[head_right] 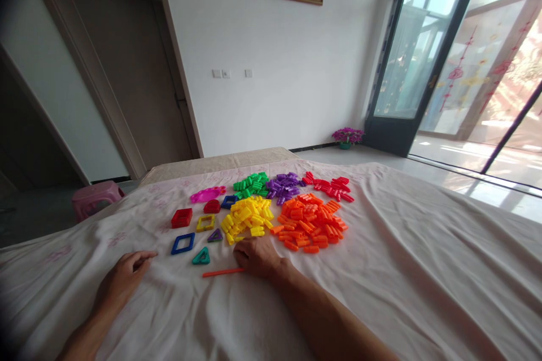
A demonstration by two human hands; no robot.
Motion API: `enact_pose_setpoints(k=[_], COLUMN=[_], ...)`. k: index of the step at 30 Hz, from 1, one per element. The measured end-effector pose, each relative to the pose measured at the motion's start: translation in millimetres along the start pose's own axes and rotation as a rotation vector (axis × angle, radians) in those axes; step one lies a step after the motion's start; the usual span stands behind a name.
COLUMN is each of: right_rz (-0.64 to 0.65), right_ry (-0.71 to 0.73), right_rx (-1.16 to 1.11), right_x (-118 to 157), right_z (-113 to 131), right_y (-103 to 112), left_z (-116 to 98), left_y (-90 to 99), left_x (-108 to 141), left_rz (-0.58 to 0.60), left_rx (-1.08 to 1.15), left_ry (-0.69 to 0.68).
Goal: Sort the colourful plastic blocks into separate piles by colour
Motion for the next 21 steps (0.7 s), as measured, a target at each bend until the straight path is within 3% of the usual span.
enact_pose_setpoints(k=[21], right_rz=[0.017], right_ry=[0.005], right_rx=[0.007], right_x=[-0.9], right_z=[-2.1], right_y=[-2.6], left_z=[7.6], left_y=[-2.4], left_x=[-1.4], left_rz=[0.043], left_rx=[-0.027], left_ry=[-0.006])
Point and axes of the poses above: each hand's wrist, its own x-axis away from the middle knuckle, its own y-axis out of the back of the hand, z = x × y, the point moved 1 cm from there along -x, towards the middle knuckle, and after that the axes turned 4 degrees about -x, right-handed, at the moved point
